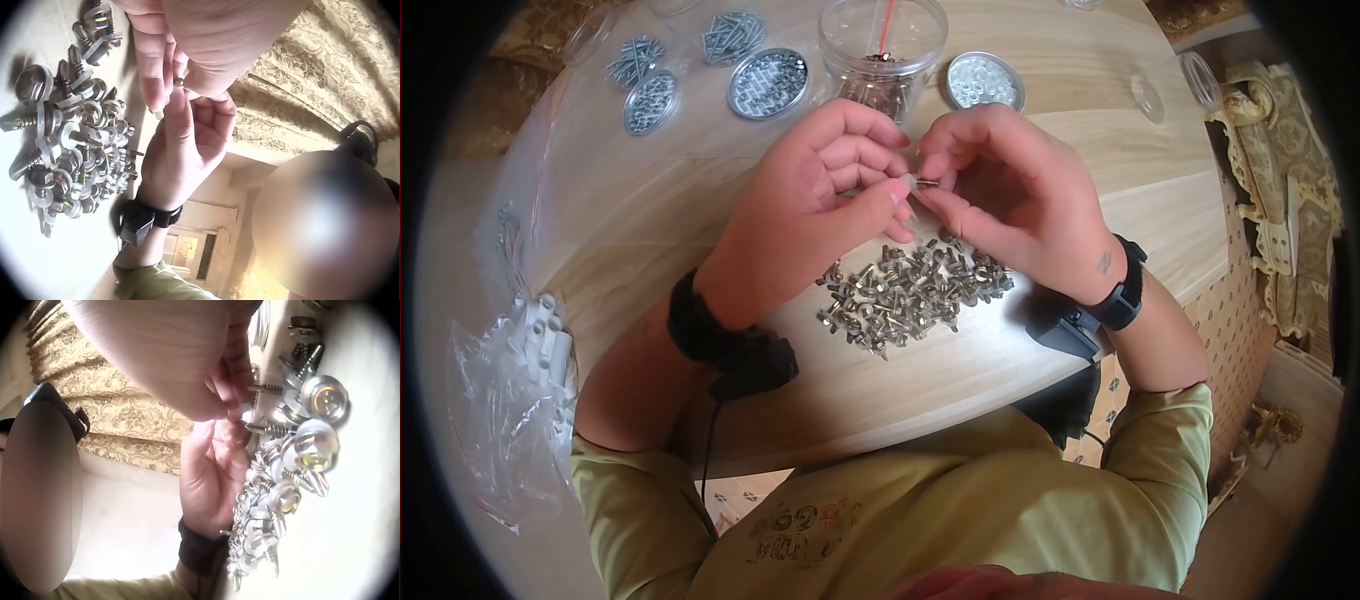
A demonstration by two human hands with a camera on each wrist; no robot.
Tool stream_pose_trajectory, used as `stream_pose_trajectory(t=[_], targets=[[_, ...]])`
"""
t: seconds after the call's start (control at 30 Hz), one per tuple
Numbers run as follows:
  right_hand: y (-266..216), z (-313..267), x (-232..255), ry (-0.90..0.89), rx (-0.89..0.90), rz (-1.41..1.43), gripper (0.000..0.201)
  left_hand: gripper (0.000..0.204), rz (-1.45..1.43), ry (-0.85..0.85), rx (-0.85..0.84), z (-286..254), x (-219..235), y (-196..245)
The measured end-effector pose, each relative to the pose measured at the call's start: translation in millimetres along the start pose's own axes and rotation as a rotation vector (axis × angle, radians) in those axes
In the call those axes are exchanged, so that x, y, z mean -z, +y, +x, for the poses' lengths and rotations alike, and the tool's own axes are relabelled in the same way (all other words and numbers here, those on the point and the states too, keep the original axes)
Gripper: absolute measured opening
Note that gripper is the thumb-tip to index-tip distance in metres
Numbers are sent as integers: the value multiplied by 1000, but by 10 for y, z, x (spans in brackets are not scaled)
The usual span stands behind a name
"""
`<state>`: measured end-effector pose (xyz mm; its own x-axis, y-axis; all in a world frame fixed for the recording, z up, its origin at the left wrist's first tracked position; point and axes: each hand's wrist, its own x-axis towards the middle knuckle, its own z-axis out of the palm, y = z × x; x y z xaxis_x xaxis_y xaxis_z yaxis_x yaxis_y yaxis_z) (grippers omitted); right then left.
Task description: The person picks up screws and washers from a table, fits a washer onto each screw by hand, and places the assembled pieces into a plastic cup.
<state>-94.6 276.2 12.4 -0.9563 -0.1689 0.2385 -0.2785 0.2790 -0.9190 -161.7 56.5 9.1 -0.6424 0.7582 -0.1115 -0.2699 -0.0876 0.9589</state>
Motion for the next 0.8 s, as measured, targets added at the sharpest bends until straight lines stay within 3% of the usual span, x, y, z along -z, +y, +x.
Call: stream_pose_trajectory(t=[0.8], targets=[[-9, 14, 9, -26, 6, 25, 25, 22, -33, 1, 12, 8, 4, -8]])
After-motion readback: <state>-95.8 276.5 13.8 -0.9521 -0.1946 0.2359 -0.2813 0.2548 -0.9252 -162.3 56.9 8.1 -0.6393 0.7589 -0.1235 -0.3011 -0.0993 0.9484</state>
